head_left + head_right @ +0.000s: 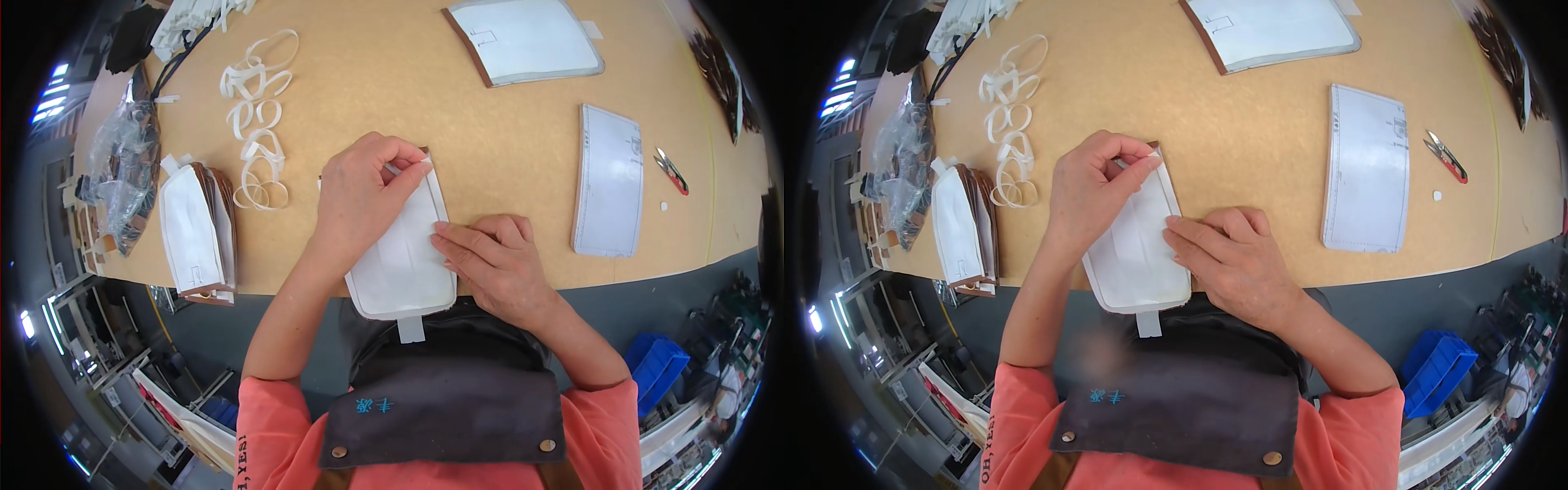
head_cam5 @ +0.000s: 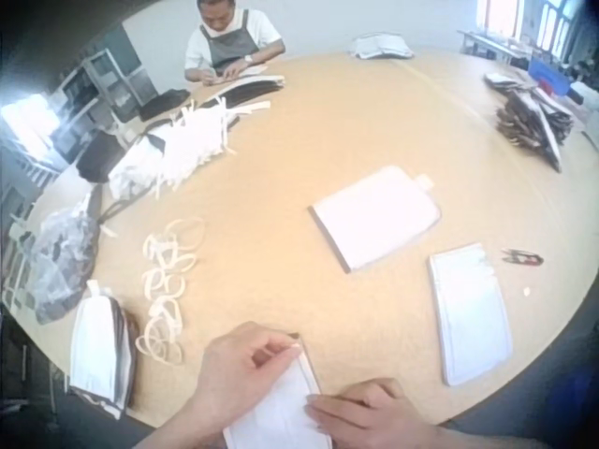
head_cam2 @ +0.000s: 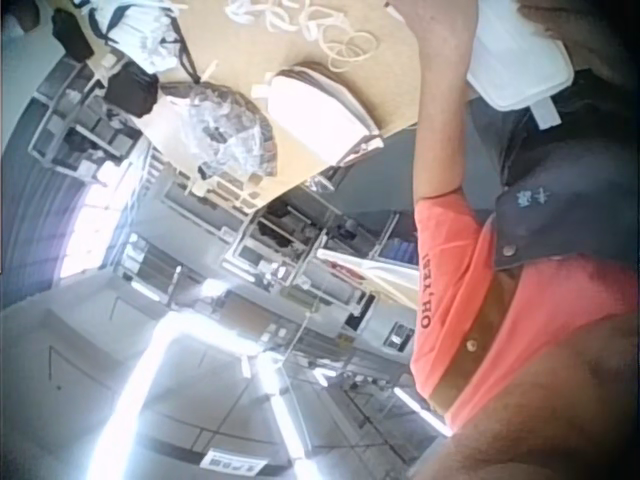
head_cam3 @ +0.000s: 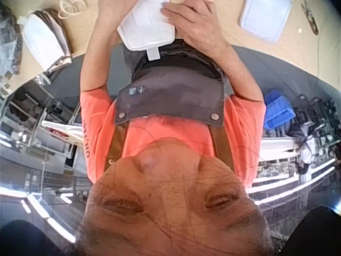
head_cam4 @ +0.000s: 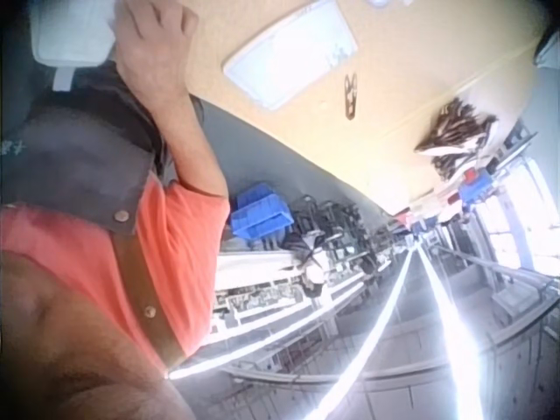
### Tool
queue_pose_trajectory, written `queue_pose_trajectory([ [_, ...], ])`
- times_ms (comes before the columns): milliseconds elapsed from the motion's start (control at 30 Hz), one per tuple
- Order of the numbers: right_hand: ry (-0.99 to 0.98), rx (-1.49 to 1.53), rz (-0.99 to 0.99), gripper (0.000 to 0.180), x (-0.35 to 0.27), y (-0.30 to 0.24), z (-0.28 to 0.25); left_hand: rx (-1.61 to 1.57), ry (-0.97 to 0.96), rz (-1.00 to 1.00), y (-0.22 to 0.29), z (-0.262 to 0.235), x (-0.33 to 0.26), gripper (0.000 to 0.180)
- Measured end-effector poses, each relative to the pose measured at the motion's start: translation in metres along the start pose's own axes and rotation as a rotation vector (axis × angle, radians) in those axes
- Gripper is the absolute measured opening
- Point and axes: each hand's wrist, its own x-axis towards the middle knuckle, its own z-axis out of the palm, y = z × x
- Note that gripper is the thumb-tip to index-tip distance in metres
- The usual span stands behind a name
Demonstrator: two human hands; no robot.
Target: The person assembles face masks by hand at a workbench. They pick up white mask bodies, fold them, and attach white elastic straps to the sides. The person handles the masks one by one, inspecting the layers and ensuring the straps are properly positioned before moving to the next unit.
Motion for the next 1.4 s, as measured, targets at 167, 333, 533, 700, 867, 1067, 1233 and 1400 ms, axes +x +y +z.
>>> queue_pose_trajectory([
  [167,-0.002,0.026,0.019,0.033,-0.001,-0.001,0.000,0.012,0.002,-0.017,-0.001,0.002,0.001,0.012],
  [333,0.000,0.016,0.014,0.035,-0.001,0.000,0.000,0.055,0.000,-0.009,-0.002,0.003,0.002,0.013],
  [533,0.005,0.026,0.023,0.034,-0.001,-0.001,0.001,0.067,0.016,-0.001,0.000,0.003,0.003,0.014],
  [700,0.004,0.024,0.024,0.033,-0.001,-0.001,0.001,0.046,-0.015,-0.018,-0.004,0.002,0.007,0.015],
  [867,-0.001,0.021,0.024,0.034,-0.001,-0.001,0.001,0.046,-0.019,-0.016,-0.004,0.001,0.008,0.014],
  [1067,-0.019,0.016,0.022,0.033,0.000,-0.001,-0.001,0.047,-0.025,-0.028,-0.005,0.001,0.010,0.013],
  [1233,-0.008,0.003,0.013,0.030,-0.001,-0.002,0.001,-0.014,-0.041,-0.066,-0.004,0.001,0.014,0.015],
  [1400,0.022,-0.001,0.001,0.029,-0.003,-0.001,0.005,-0.029,-0.112,-0.137,-0.001,-0.002,0.019,0.018],
])
